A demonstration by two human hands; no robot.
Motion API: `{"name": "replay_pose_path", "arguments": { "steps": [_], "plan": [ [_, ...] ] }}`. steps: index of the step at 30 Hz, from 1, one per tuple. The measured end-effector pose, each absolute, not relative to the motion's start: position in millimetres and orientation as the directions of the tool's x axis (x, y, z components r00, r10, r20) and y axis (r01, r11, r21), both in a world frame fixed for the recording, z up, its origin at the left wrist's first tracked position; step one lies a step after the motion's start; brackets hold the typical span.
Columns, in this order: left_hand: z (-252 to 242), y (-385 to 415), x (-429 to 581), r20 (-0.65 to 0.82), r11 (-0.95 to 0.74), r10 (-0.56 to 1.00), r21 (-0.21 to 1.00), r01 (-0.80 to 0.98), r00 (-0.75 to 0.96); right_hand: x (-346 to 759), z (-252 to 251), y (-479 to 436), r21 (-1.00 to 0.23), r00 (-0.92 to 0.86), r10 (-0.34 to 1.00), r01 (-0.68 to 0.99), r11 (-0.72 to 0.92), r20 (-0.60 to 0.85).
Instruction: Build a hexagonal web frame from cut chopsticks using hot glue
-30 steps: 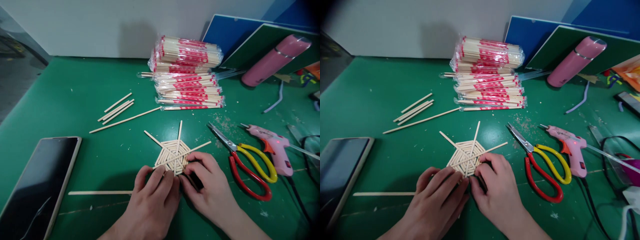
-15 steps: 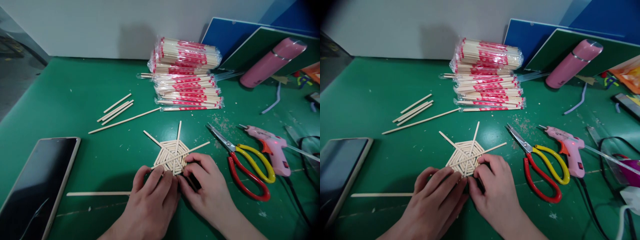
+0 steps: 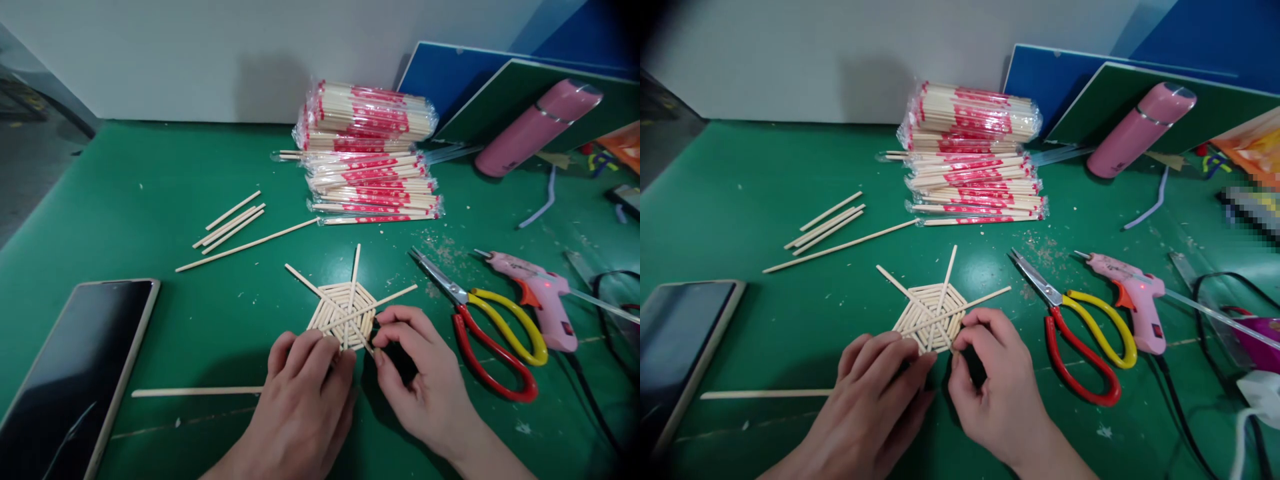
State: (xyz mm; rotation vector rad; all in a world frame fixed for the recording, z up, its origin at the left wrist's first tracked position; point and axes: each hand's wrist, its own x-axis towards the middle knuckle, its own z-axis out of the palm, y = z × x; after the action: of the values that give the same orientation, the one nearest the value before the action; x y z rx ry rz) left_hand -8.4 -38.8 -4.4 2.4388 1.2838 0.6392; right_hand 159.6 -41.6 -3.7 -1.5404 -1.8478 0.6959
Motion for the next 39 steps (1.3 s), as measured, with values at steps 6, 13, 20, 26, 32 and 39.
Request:
{"name": "replay_pose_path", "arguments": {
  "steps": [6, 13, 20, 26, 32, 39],
  "plan": [
    [-8, -38, -12, 0.255, -0.583, 0.808, 0.483, 0.654, 0.532, 160, -4, -39, -0.750, -0.112, 0.984, 0.638, 0.176, 0.136],
    [-11, -43, -6, 0.301, -0.593, 0.805, 0.398, 0.700, 0.510, 160, 0, -41, -0.775, -0.099, 0.976, 0.595, 0.214, 0.194],
    [-17, -51, -9, 0.371, -0.671, 0.737, 0.311, 0.673, 0.564, 221, 0, -33, -0.742, 0.391, 0.848, 0.671, 0.005, 0.359],
    [-19, -53, -4, 0.364, -0.660, 0.741, 0.238, 0.713, 0.564, 311, -2, -43, -0.521, 0.635, 0.707, 0.736, -0.432, 0.311],
    [-16, -54, -5, 0.312, -0.686, 0.710, 0.106, 0.720, 0.632, 341, -7, -46, -0.438, 0.653, 0.746, 0.713, -0.547, 0.130],
    [-10, -55, -7, 0.306, -0.691, 0.702, 0.077, 0.719, 0.643, 344, 6, -40, -0.545, 0.670, 0.742, 0.628, -0.555, 0.016]
  ]
}}
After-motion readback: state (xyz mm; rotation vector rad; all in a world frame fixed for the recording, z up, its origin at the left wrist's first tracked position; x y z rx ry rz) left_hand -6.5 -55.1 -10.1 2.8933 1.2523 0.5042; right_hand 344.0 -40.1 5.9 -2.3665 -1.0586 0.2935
